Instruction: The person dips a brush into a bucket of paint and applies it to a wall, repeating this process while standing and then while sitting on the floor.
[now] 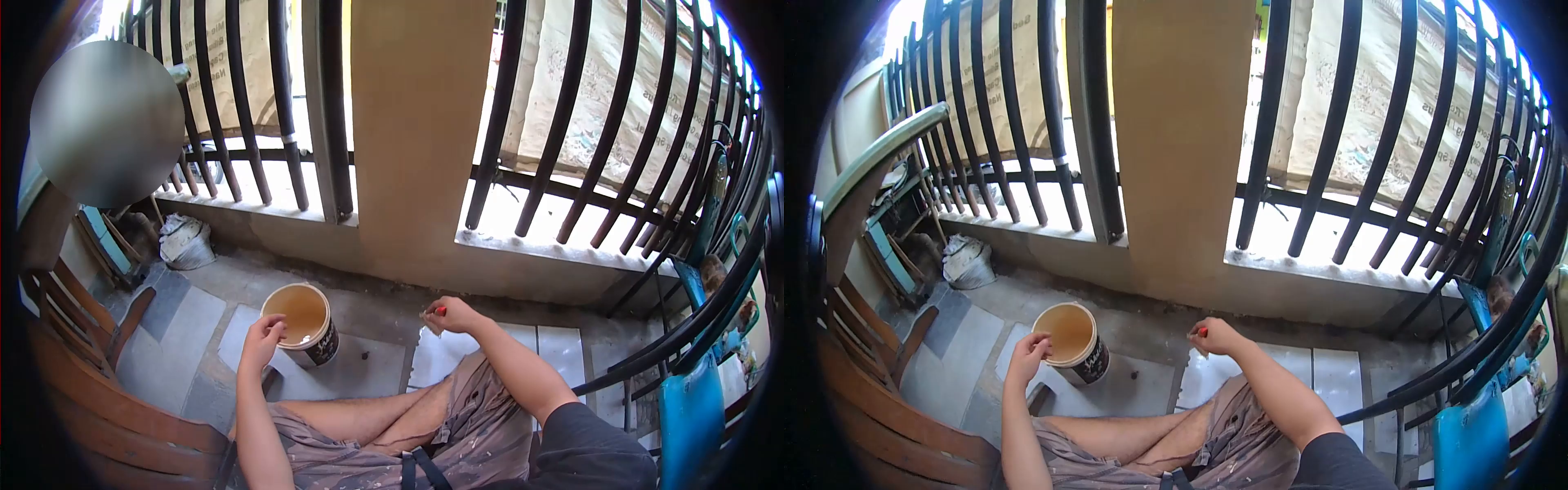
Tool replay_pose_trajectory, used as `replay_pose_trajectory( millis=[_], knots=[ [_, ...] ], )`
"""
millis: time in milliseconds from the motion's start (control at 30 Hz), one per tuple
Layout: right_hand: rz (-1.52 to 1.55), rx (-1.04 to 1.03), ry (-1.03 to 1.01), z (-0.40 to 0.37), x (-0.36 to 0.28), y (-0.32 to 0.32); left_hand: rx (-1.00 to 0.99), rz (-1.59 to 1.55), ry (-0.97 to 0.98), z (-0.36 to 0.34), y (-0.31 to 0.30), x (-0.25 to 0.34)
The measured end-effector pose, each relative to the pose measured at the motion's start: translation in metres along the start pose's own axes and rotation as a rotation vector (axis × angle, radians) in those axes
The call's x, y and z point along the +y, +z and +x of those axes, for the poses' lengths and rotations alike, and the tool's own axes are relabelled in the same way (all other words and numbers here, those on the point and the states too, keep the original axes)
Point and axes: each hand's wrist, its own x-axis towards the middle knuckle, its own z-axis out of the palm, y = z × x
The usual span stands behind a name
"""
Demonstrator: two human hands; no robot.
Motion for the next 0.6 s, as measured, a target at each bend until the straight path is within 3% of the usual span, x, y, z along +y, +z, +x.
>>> replay_pose_trajectory(
  millis=[167, 333, 433, 467, 600],
  knots=[
    [0.021, 0.016, -0.092, 0.001, -0.006, 0.007, 0.23, -0.059, 0.064, 0.023, -0.018, -0.04],
    [-0.044, -0.087, -0.033, 0.0, -0.002, 0.012, 0.473, -0.228, -0.061, 0.053, -0.03, -0.095],
    [-0.074, -0.123, 0.014, 0.0, -0.001, 0.011, 0.556, -0.299, -0.126, 0.056, -0.026, -0.09],
    [-0.069, -0.112, 0.014, -0.001, -0.001, 0.012, 0.595, -0.096, -0.095, 0.06, -0.029, -0.098],
    [-0.097, -0.113, 0.002, 0.001, 0.005, 0.016, 0.636, 0.088, -0.09, 0.052, -0.028, -0.1]
  ],
)
